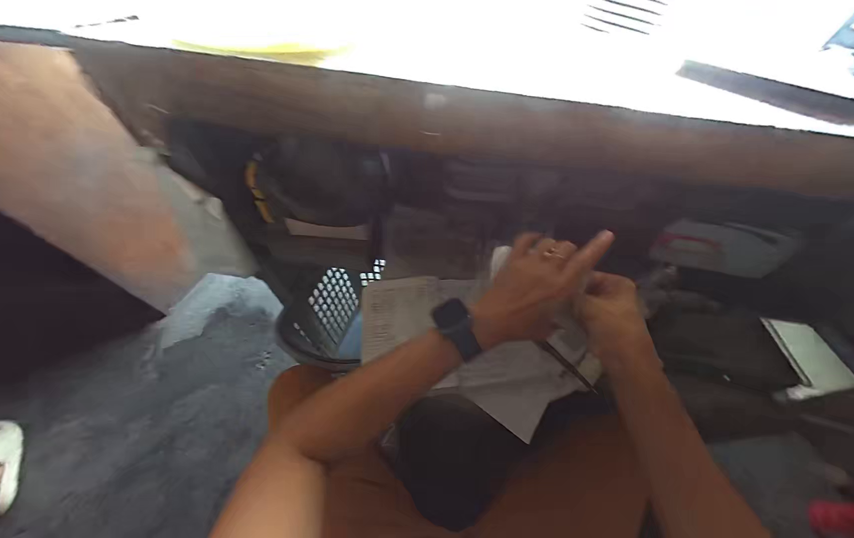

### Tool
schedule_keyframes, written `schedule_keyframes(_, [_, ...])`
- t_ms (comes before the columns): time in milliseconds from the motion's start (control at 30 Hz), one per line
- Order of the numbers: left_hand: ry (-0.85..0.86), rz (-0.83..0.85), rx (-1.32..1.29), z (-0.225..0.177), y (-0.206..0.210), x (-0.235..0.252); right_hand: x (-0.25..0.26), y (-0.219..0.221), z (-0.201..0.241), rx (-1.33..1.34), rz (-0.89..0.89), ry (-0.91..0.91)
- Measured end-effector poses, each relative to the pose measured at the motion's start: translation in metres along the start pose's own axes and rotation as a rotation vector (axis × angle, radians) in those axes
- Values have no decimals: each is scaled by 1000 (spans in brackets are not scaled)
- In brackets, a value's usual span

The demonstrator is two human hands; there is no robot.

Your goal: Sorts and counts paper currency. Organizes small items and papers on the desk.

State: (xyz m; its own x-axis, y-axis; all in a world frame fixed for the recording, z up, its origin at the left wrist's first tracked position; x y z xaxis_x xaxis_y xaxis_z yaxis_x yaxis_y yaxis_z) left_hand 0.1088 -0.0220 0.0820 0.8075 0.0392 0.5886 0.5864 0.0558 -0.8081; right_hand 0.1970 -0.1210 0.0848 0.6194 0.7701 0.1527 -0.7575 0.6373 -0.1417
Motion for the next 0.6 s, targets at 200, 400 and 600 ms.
schedule_keyframes(200, [145, 19, -316, -27, -4, -10, -6, -2, -14, 121, 11, 148])
schedule_keyframes(400, [-72, 208, -78, 2, -13, -34, -17, -9, -21, 86, 75, 165])
schedule_keyframes(600, [3, 70, -125, -39, 19, -31, -20, 4, -50, 289, 93, 125])
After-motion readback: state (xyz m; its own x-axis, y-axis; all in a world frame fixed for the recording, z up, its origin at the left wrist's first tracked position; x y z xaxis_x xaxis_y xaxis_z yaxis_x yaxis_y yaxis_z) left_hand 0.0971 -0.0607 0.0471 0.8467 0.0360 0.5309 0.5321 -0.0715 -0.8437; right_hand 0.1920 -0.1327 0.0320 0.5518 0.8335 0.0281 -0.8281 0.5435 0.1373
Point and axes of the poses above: each hand's wrist, its own x-axis towards the middle knuckle, its own y-axis out of the palm, z = x × y, the point moved 1 cm from there along x, towards the middle knuckle, and after that the axes turned 4 degrees about z, right-handed, at the moved point
